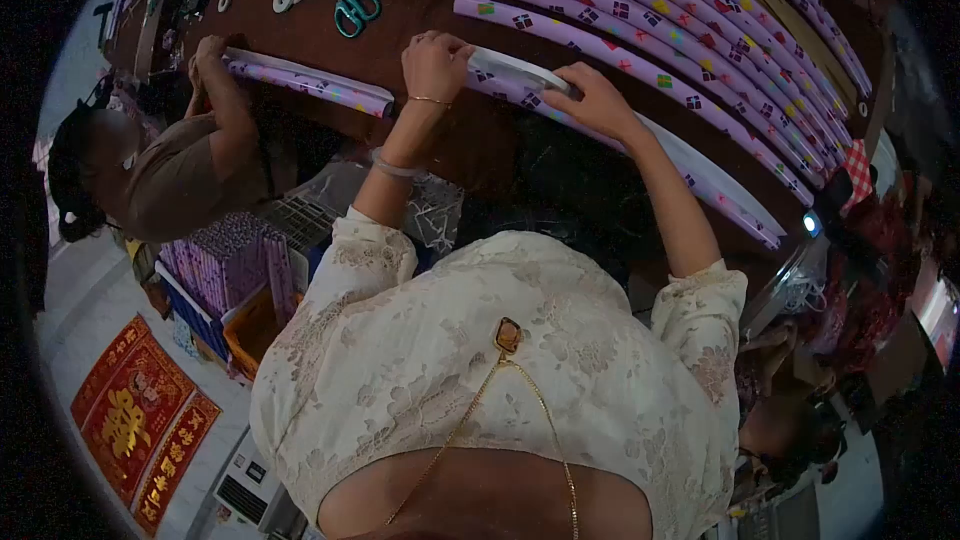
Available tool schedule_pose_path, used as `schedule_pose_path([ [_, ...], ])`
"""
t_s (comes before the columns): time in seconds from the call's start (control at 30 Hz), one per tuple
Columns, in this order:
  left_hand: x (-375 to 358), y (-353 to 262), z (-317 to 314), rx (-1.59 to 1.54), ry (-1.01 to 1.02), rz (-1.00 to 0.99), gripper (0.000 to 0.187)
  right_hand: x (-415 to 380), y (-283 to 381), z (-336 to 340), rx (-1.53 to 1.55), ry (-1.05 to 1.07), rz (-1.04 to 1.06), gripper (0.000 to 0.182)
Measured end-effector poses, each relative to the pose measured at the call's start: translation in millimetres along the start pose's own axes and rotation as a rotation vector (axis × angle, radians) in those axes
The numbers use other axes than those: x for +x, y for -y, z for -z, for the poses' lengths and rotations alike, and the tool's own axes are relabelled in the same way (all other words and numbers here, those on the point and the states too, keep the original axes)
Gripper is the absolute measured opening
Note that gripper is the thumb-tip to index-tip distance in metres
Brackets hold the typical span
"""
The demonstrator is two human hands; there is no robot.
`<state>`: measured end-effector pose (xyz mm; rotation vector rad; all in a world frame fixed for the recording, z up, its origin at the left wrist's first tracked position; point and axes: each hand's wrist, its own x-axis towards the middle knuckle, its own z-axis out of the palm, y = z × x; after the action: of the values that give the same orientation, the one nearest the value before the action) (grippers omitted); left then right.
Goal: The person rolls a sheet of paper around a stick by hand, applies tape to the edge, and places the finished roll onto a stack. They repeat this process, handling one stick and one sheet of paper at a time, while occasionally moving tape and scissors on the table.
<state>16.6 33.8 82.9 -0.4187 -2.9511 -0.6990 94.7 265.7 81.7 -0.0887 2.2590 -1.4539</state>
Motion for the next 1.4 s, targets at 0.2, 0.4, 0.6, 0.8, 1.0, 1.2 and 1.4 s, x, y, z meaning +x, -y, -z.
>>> schedule_pose_path([
  [0.2, 10.9, 24.0, 0.0, 0.243, 0.126, 0.173, 0.018, 8.3, 1.2, -14.5, -0.138, -0.106, -0.003, 0.037],
  [0.4, 12.6, 33.7, -9.7, 0.301, 0.084, 0.210, 0.015, 6.7, 4.8, -23.6, -0.278, -0.178, -0.010, 0.034],
  [0.6, 14.2, 43.0, -9.2, 0.359, 0.103, 0.235, 0.017, 6.1, 10.6, -33.6, -0.379, -0.245, 0.060, 0.034],
  [0.8, 15.5, 45.7, -9.9, 0.323, 0.134, 0.278, 0.017, 6.5, 7.2, -36.2, -0.405, -0.278, 0.111, 0.033],
  [1.0, 17.4, 41.6, -11.1, 0.360, 0.174, 0.299, 0.018, 7.8, 8.7, -37.2, -0.447, -0.272, 0.111, 0.033],
  [1.2, 17.5, 41.9, -13.5, 0.374, 0.160, 0.300, 0.018, 8.5, 10.3, -37.5, -0.442, -0.259, 0.098, 0.032],
  [1.4, 19.5, 34.4, -13.9, 0.412, 0.178, 0.316, 0.020, 8.6, 8.7, -38.5, -0.459, -0.281, 0.112, 0.030],
])
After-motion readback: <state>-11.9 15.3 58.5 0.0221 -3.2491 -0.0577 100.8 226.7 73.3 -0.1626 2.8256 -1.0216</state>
